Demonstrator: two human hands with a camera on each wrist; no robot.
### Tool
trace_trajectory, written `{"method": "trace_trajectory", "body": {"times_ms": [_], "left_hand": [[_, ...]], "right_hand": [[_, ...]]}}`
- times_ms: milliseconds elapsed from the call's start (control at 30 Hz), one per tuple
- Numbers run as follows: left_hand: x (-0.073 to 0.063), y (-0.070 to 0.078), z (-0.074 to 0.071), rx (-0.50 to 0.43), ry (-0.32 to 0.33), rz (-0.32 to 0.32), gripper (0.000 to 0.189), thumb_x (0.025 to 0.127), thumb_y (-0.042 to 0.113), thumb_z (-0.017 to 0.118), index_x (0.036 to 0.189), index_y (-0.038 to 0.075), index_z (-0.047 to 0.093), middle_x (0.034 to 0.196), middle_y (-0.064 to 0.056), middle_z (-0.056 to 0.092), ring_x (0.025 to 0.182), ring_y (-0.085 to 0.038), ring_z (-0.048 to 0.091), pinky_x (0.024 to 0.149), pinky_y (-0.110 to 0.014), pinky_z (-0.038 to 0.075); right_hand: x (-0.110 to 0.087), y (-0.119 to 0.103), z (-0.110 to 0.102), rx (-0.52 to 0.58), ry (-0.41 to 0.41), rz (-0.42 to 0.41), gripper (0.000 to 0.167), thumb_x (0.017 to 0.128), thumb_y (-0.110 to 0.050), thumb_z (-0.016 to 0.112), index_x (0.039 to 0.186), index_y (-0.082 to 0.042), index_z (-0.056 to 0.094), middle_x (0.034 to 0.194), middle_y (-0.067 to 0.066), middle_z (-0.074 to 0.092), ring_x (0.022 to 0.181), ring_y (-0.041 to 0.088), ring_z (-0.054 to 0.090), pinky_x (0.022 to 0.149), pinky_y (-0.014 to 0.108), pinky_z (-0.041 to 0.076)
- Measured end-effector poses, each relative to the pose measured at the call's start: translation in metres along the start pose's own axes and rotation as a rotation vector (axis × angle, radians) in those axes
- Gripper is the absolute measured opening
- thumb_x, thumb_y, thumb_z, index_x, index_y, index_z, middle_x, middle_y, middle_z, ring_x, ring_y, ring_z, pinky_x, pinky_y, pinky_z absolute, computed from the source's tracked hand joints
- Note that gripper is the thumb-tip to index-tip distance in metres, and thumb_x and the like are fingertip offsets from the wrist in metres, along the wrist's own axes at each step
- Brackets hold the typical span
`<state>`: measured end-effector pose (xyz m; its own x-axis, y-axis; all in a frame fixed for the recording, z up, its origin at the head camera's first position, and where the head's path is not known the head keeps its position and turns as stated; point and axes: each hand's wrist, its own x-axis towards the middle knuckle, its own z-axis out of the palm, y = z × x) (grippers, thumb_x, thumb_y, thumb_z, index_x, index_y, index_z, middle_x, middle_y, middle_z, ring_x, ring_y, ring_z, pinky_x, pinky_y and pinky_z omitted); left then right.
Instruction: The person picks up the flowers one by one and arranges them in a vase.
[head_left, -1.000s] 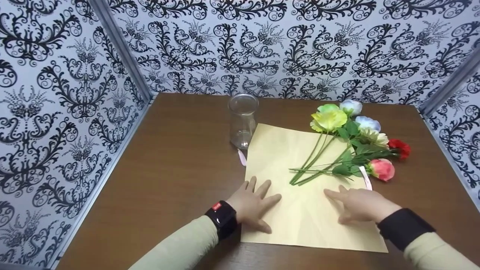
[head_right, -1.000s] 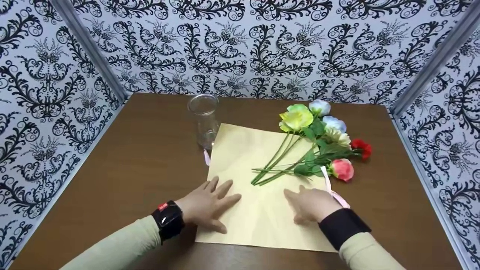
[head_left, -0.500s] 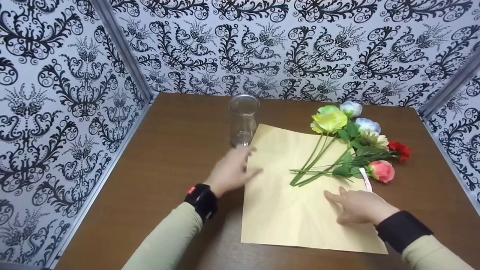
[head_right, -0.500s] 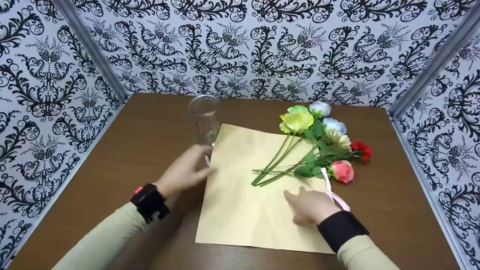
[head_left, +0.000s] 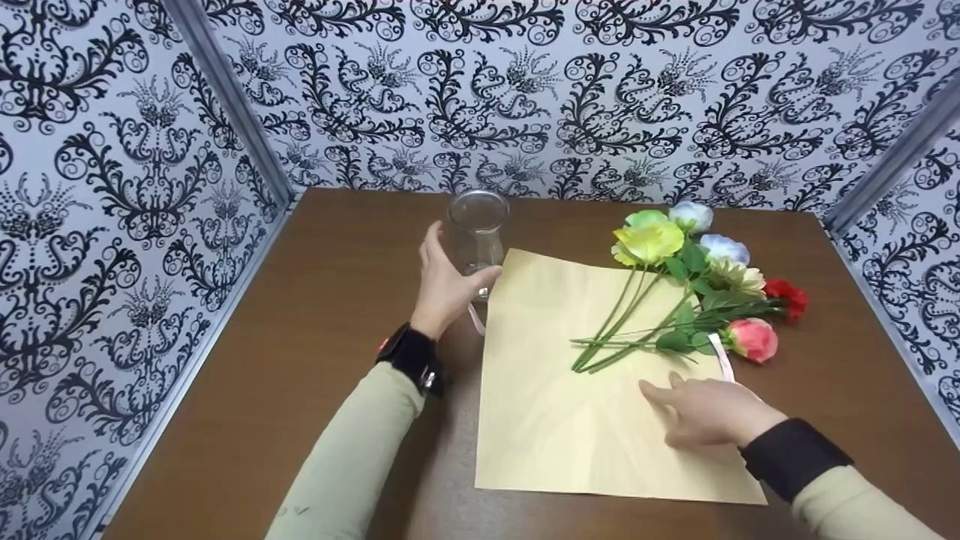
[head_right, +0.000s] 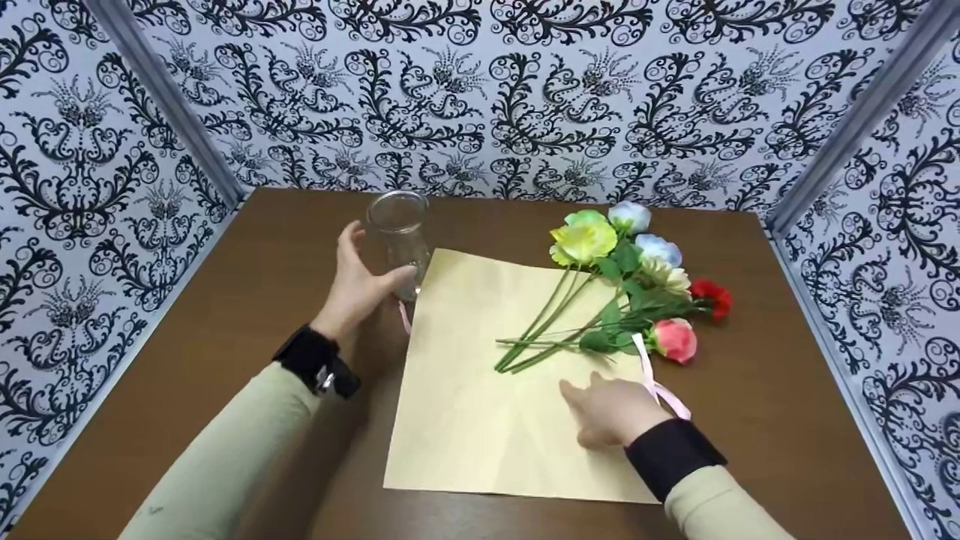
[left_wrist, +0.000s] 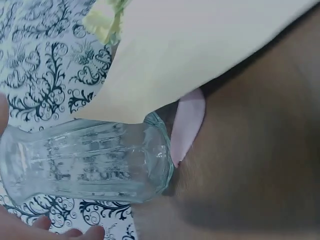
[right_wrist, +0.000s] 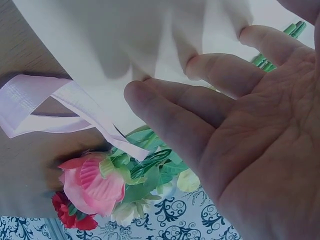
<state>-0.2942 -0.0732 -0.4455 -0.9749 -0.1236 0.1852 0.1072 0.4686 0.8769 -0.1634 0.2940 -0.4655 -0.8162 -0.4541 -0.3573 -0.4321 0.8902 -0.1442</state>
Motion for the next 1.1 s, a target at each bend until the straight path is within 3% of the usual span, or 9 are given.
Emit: {"method": "trace_trajectory", "body": {"times_ms": [133, 267, 500, 600, 767, 833, 933, 1000, 1100], "left_hand": [[0.011, 0.001, 0.012, -0.087, -0.018, 0.005, 0.125, 0.071, 0.029, 0.094, 0.162, 0.013, 0.010, 0.163, -0.016, 0.025, 0.150, -0.031, 0.030, 0.122, -0.047, 0.023], [0.019, 0.003, 0.023, -0.164, 0.009, 0.011, 0.127, 0.071, 0.021, 0.094, 0.162, 0.012, 0.006, 0.166, -0.016, 0.022, 0.152, -0.028, 0.026, 0.124, -0.044, 0.019], [0.030, 0.001, 0.031, -0.188, 0.019, -0.012, 0.119, 0.075, 0.017, 0.091, 0.161, 0.010, 0.009, 0.163, -0.017, 0.028, 0.149, -0.027, 0.032, 0.123, -0.040, 0.021], [0.034, -0.001, 0.030, -0.139, 0.025, -0.015, 0.114, 0.076, 0.017, 0.090, 0.159, 0.010, 0.013, 0.160, -0.017, 0.033, 0.146, -0.028, 0.037, 0.122, -0.039, 0.024], [0.039, -0.001, 0.019, 0.057, 0.034, -0.045, 0.105, 0.073, 0.027, 0.092, 0.157, 0.014, 0.030, 0.151, -0.014, 0.042, 0.137, -0.035, 0.045, 0.116, -0.048, 0.034], [0.039, 0.000, 0.014, 0.094, 0.021, -0.053, 0.100, 0.071, 0.032, 0.093, 0.153, 0.013, 0.038, 0.146, -0.014, 0.044, 0.132, -0.035, 0.048, 0.113, -0.049, 0.037], [0.039, -0.002, 0.010, 0.048, 0.009, -0.031, 0.091, 0.071, 0.031, 0.094, 0.145, 0.008, 0.045, 0.139, -0.014, 0.045, 0.127, -0.030, 0.049, 0.112, -0.045, 0.039], [0.037, -0.005, 0.006, 0.000, -0.004, -0.029, 0.092, 0.070, 0.029, 0.094, 0.144, 0.008, 0.042, 0.138, -0.014, 0.050, 0.124, -0.028, 0.053, 0.109, -0.043, 0.043], [0.032, -0.009, 0.001, -0.035, -0.036, -0.036, 0.092, 0.071, 0.027, 0.093, 0.142, 0.010, 0.038, 0.133, -0.014, 0.060, 0.117, -0.029, 0.061, 0.101, -0.043, 0.048]], "right_hand": [[0.000, 0.000, 0.000, -0.007, 0.009, -0.001, 0.075, 0.073, -0.025, 0.072, 0.146, -0.014, 0.056, 0.134, 0.043, 0.053, 0.082, 0.044, 0.067, 0.064, 0.051, 0.051], [-0.001, 0.001, 0.003, -0.023, 0.035, -0.005, 0.079, 0.069, -0.025, 0.076, 0.145, -0.013, 0.056, 0.133, 0.042, 0.054, 0.083, 0.042, 0.067, 0.061, 0.050, 0.051], [-0.001, 0.001, 0.010, -0.021, 0.084, -0.036, 0.081, 0.066, -0.016, 0.077, 0.144, -0.009, 0.056, 0.129, 0.046, 0.054, 0.069, 0.039, 0.064, 0.057, 0.047, 0.048], [-0.001, 0.002, 0.011, 0.008, 0.079, -0.028, 0.083, 0.066, -0.014, 0.078, 0.145, -0.009, 0.055, 0.131, 0.048, 0.051, 0.070, 0.038, 0.063, 0.058, 0.046, 0.048], [0.000, 0.003, 0.011, 0.064, 0.053, -0.024, 0.086, 0.066, -0.011, 0.078, 0.148, -0.007, 0.052, 0.133, 0.051, 0.046, 0.069, 0.034, 0.061, 0.061, 0.046, 0.048], [-0.001, 0.003, 0.011, 0.088, 0.050, -0.022, 0.086, 0.066, -0.010, 0.077, 0.148, -0.007, 0.051, 0.134, 0.052, 0.044, 0.077, 0.041, 0.064, 0.065, 0.051, 0.051], [-0.004, 0.004, 0.012, 0.136, 0.051, -0.022, 0.087, 0.067, -0.009, 0.078, 0.149, -0.005, 0.049, 0.137, 0.052, 0.040, 0.089, 0.056, 0.064, 0.077, 0.062, 0.052], [-0.007, 0.004, 0.014, 0.167, 0.049, -0.013, 0.088, 0.068, -0.010, 0.078, 0.150, -0.006, 0.048, 0.141, 0.052, 0.036, 0.103, 0.072, 0.053, 0.074, 0.063, 0.051], [-0.011, 0.006, 0.018, 0.189, 0.067, -0.022, 0.089, 0.068, -0.012, 0.079, 0.150, -0.005, 0.048, 0.144, 0.051, 0.033, 0.111, 0.082, 0.038, 0.066, 0.060, 0.051]]}}
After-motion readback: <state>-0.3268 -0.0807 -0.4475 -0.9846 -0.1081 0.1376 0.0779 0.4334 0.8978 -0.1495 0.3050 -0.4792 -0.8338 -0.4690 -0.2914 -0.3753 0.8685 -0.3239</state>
